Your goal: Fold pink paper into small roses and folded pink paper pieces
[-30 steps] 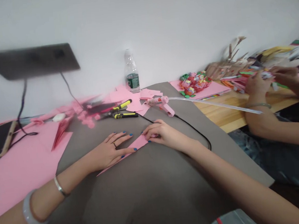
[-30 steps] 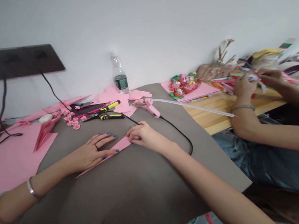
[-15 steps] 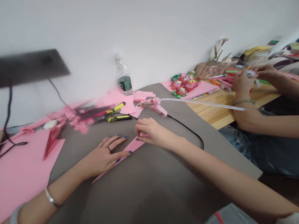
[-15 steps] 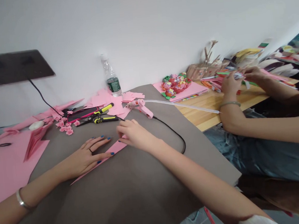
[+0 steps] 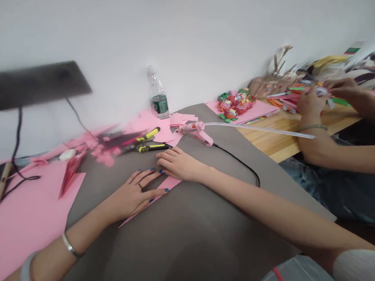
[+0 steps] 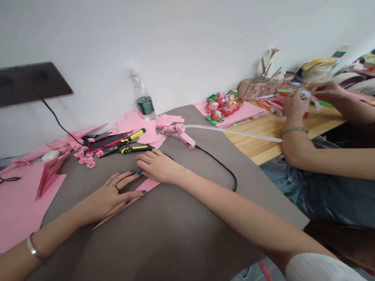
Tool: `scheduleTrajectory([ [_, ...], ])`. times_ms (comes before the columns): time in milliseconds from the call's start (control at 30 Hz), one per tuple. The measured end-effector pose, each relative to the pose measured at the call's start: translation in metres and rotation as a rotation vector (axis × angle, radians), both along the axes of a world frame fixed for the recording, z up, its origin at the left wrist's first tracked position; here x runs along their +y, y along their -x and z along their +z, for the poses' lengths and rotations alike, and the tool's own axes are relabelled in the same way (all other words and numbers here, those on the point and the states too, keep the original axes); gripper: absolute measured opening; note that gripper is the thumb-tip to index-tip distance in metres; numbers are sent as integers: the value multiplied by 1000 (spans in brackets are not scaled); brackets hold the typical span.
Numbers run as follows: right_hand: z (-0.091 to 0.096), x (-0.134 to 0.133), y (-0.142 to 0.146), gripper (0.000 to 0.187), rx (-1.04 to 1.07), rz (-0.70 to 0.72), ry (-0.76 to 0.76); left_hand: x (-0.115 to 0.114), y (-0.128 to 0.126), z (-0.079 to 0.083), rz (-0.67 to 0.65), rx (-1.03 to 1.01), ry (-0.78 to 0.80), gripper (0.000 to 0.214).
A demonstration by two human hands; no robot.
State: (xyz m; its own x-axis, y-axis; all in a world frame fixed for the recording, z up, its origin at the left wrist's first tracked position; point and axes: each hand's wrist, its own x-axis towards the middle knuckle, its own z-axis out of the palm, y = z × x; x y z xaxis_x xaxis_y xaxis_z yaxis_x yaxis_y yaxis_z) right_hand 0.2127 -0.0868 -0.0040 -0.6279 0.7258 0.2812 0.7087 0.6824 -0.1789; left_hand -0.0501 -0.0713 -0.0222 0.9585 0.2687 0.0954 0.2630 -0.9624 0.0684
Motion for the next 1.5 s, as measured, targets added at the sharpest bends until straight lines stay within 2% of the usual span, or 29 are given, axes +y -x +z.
scheduleTrajectory([
  [233,12,-15,-3,5,155,-74,131,-1,-1,-1,-8,5,-34,49],
  [367,14,-28,-8,12,211,-11,307,-3,-1,0,2,5,-36,49],
  [633,28,-23,-7,15,119,-11,521,-3,-2,2,20,9,-15,46],
  [1167,62,-8,24,20,-307,-179,662,-6,-3,3,25,32,3,49],
  [1500,59,-7,26,20,-318,-179,672,-9,-3,-2,69,4,-23,52],
])
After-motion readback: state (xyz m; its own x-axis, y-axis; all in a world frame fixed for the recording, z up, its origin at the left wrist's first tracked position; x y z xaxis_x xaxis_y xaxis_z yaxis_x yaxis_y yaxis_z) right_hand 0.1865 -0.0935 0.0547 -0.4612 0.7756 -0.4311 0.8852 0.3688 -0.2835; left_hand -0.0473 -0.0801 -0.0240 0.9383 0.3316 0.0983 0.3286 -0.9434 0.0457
